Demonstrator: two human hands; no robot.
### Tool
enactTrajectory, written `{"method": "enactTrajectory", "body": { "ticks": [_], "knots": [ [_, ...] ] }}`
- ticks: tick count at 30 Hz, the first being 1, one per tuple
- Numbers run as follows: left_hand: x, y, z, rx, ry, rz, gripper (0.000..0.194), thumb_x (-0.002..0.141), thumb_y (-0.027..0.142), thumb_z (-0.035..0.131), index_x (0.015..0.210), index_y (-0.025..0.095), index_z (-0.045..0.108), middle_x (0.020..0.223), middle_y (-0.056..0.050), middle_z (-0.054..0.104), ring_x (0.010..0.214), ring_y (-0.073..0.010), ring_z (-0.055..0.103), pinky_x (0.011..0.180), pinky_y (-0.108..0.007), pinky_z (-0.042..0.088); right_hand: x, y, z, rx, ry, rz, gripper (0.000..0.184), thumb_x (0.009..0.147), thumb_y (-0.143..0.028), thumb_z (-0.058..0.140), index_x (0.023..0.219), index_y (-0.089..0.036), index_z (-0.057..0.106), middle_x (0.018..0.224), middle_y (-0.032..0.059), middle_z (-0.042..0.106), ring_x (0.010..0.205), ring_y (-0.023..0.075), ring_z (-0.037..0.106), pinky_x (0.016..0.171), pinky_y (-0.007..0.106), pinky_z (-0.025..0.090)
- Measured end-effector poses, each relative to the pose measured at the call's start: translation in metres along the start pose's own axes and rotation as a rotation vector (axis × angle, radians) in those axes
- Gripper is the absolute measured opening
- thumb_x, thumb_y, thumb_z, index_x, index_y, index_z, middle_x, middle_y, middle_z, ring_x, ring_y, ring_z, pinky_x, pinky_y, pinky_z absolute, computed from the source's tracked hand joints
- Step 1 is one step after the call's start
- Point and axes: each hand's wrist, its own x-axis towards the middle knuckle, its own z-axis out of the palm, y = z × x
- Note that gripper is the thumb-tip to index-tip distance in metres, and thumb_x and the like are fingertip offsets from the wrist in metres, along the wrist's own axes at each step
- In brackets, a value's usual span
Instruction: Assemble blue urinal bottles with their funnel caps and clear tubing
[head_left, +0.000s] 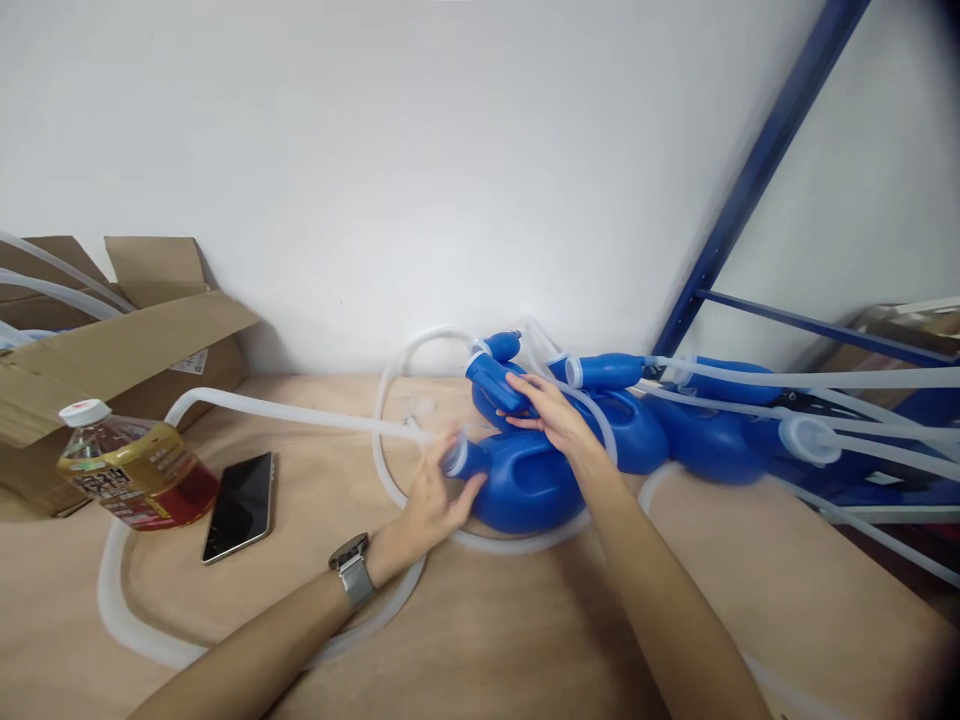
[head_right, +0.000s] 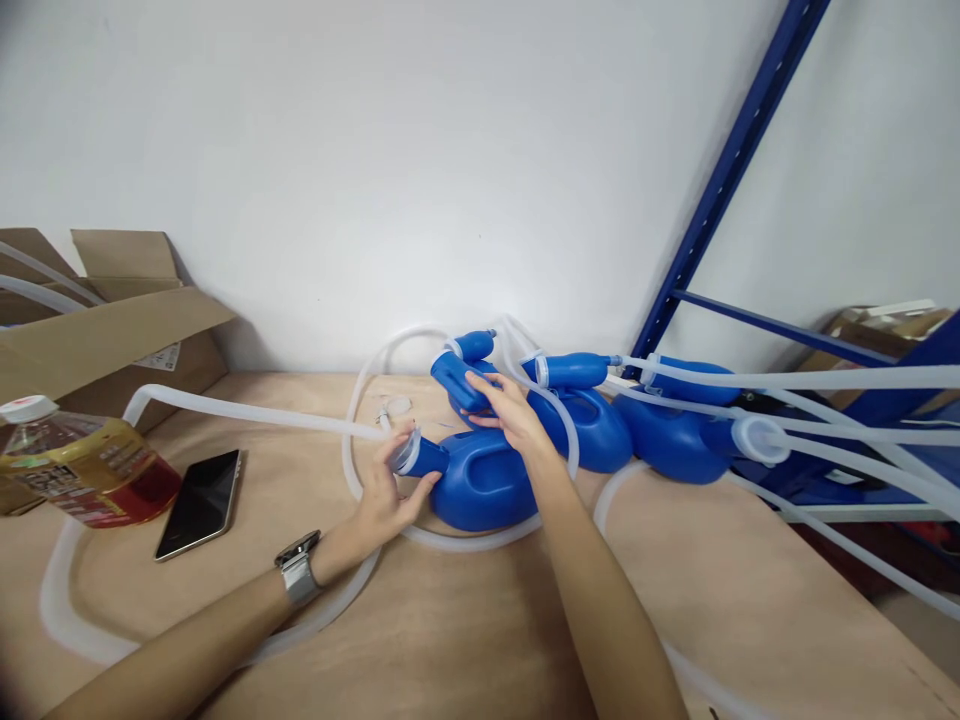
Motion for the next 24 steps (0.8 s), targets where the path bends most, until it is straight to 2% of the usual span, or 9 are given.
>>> {"method": "enactTrajectory", "body": {
  "ticks": [3,7,11,15,18,22,24],
  "knots": [
    [-0.001,0.0,0.005,0.064,-0.039,-0.011,0.075,0.101,0.03,0.065,0.164,0.023,0.024,0.156,-0.023,0.052,0.15,-0.0332,0.048,0.117,-0.052,0.05,0.002,-0.005,-0.005,0.132,-0.044,0.103,0.03,0.096,-0.048,0.069,0.109,-0.022,0.072,0.099,0.0076,0.08,0.075,0.0196,0.076,0.076,0.039,0.068],
    [0.001,-0.005,0.002,0.085,-0.059,0.001,0.08,0.101,0.026,0.063,0.168,0.026,0.019,0.163,-0.021,0.046,0.153,-0.0334,0.043,0.12,-0.052,0.048,0.004,-0.006,-0.01,0.202,-0.101,0.144,0.032,0.097,-0.049,0.068,0.121,-0.028,0.07,0.1,0.0055,0.081,0.073,0.02,0.077,0.075,0.039,0.068],
    [0.008,-0.007,0.004,0.058,-0.046,0.065,0.076,0.101,0.02,0.061,0.167,0.027,0.025,0.161,-0.017,0.05,0.154,-0.0335,0.041,0.122,-0.054,0.044,0.006,-0.004,-0.01,0.172,-0.099,0.163,0.032,0.1,-0.048,0.064,0.126,-0.03,0.068,0.099,0.0056,0.081,0.07,0.0196,0.076,0.073,0.039,0.068],
    [0.012,-0.009,0.004,0.099,-0.059,0.1,0.072,0.101,0.018,0.059,0.166,0.025,0.029,0.158,-0.019,0.053,0.15,-0.0327,0.048,0.12,-0.053,0.047,0.01,-0.002,-0.007,0.163,-0.083,0.174,0.032,0.1,-0.049,0.063,0.122,-0.027,0.07,0.096,0.0069,0.081,0.072,0.02,0.075,0.072,0.039,0.068],
    [0.012,-0.018,0.004,0.106,-0.086,0.14,0.069,0.101,0.017,0.059,0.164,0.026,0.034,0.161,-0.019,0.05,0.15,-0.0328,0.048,0.119,-0.052,0.048,0.012,-0.003,-0.004,0.155,-0.08,0.165,0.032,0.099,-0.049,0.064,0.123,-0.029,0.069,0.095,0.0065,0.081,0.073,0.0206,0.076,0.07,0.039,0.068],
    [0.011,-0.035,0.008,0.113,-0.134,0.179,0.055,0.102,0.022,0.058,0.157,0.025,0.048,0.161,-0.02,0.049,0.151,-0.0347,0.046,0.115,-0.05,0.052,0.014,-0.005,-0.004,0.144,-0.087,0.157,0.028,0.1,-0.046,0.062,0.12,-0.027,0.069,0.093,0.0071,0.08,0.072,0.0211,0.076,0.069,0.038,0.068],
    [0.013,-0.039,0.008,0.087,-0.154,0.147,0.055,0.103,0.025,0.056,0.157,0.024,0.046,0.16,-0.021,0.049,0.151,-0.0342,0.046,0.115,-0.05,0.052,0.013,-0.004,-0.006,0.166,-0.064,0.161,0.025,0.102,-0.042,0.059,0.119,-0.026,0.069,0.095,0.0074,0.081,0.075,0.0219,0.077,0.071,0.04,0.069]
  ]
}}
